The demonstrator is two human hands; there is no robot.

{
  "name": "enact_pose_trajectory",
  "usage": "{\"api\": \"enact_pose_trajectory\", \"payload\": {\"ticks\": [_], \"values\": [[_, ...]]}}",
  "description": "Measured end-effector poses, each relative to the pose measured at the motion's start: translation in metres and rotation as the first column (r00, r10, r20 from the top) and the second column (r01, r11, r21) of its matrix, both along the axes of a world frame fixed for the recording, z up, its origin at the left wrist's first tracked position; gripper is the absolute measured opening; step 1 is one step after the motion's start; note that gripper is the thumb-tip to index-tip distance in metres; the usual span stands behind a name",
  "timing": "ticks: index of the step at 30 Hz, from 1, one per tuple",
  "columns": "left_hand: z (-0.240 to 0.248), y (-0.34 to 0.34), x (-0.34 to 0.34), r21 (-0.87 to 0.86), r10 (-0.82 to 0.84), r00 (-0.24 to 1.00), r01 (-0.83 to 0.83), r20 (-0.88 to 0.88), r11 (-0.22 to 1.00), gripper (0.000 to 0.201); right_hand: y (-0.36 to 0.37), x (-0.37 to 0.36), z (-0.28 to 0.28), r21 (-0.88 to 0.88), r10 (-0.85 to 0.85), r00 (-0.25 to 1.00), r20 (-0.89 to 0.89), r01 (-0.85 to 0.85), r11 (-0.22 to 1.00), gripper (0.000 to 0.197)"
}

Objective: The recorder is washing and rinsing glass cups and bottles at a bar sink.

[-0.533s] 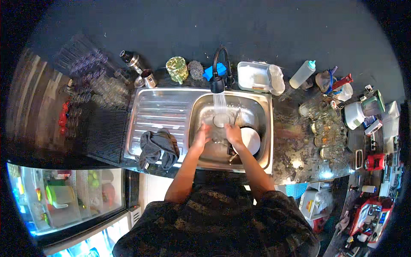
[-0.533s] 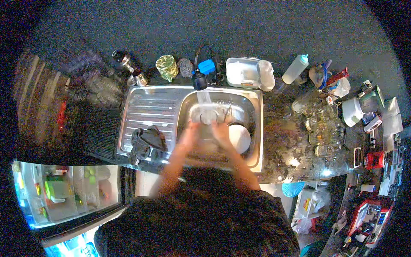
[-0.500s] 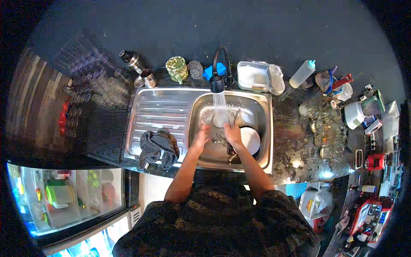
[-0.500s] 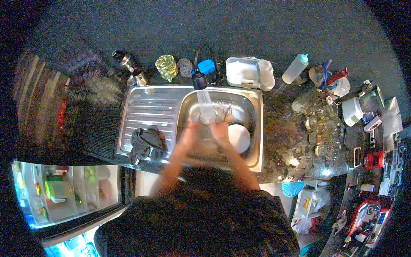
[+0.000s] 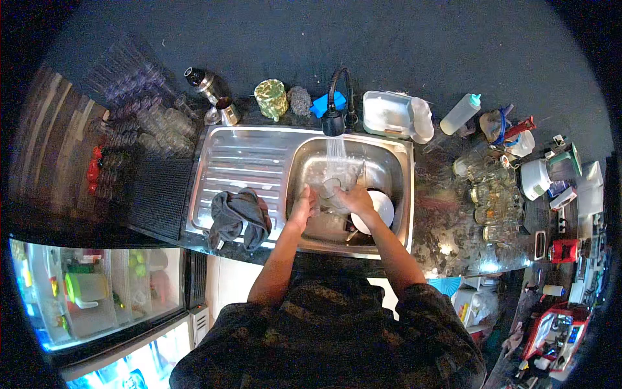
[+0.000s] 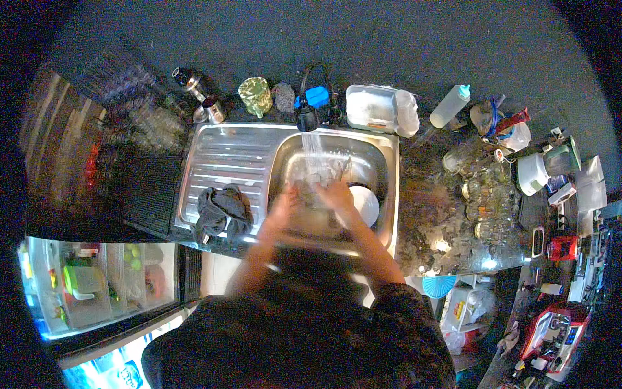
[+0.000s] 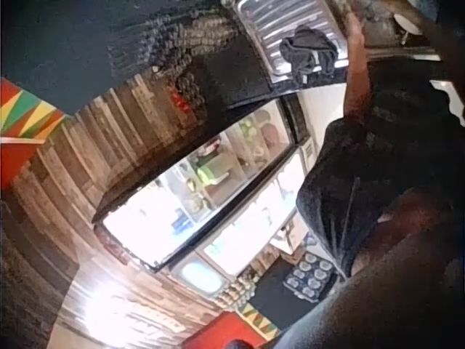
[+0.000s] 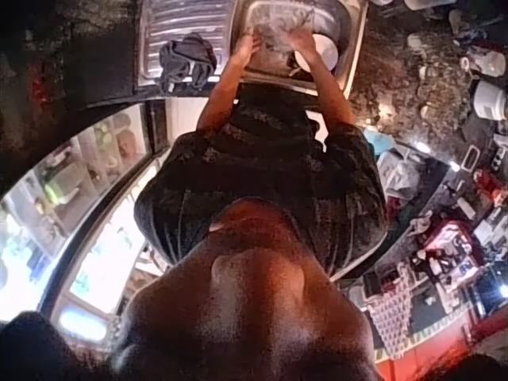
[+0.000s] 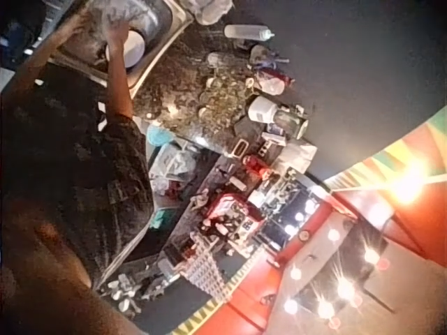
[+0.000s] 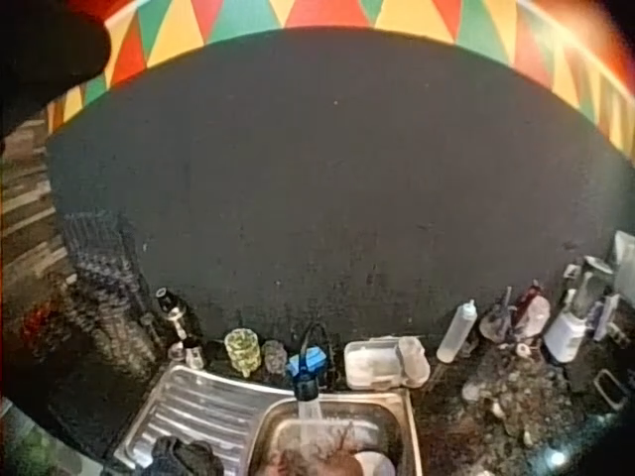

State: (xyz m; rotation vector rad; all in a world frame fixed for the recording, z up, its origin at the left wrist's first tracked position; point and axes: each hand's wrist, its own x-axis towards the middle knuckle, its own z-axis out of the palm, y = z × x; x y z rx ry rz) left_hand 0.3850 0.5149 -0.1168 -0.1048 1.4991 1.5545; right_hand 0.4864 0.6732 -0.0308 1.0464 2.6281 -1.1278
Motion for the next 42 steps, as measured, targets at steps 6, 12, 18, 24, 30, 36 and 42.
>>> {"api": "enact_pose_trajectory", "payload": {"ticks": [6,12,18,24,30,36,42], "values": [[-0.024,-0.003,-0.013,-0.035,0.057,0.997,-0.055,0.048,0.998,0.072,-0.038,-0.015,0.052,0.378,0.503,0.846,0.176,-0.529,0.759,0.033],[-0.019,-0.011,-0.008,-0.124,-0.008,0.99,-0.01,-0.143,0.992,0.072,-0.079,-0.013,0.039,0.636,0.553,0.809,0.2,-0.537,0.555,0.023],[-0.014,-0.01,-0.005,0.045,0.114,0.99,-0.11,-0.085,0.993,0.07,-0.039,-0.034,0.022,0.359,0.346,0.678,0.648,-0.673,0.647,0.03],[0.0,-0.007,-0.008,-0.088,-0.011,0.998,0.016,0.063,0.996,0.062,0.015,-0.029,0.008,0.025,0.047,0.96,0.277,-0.056,0.998,0.056],[0.033,0.009,0.004,0.06,-0.062,0.99,0.07,-0.128,0.996,0.076,-0.003,-0.013,-0.026,-0.733,-0.45,0.893,0.004,0.309,0.606,0.035],[0.045,0.04,0.006,0.0,-0.092,0.91,0.1,-0.405,0.995,0.055,0.0,-0.011,0.006,-0.938,-0.472,0.881,-0.042,0.128,0.322,0.032],[0.03,0.079,0.013,0.248,-0.038,0.979,-0.014,0.2,0.969,0.048,-0.007,-0.033,0.034,-0.215,-0.346,0.894,-0.285,0.291,0.932,0.043]]}}
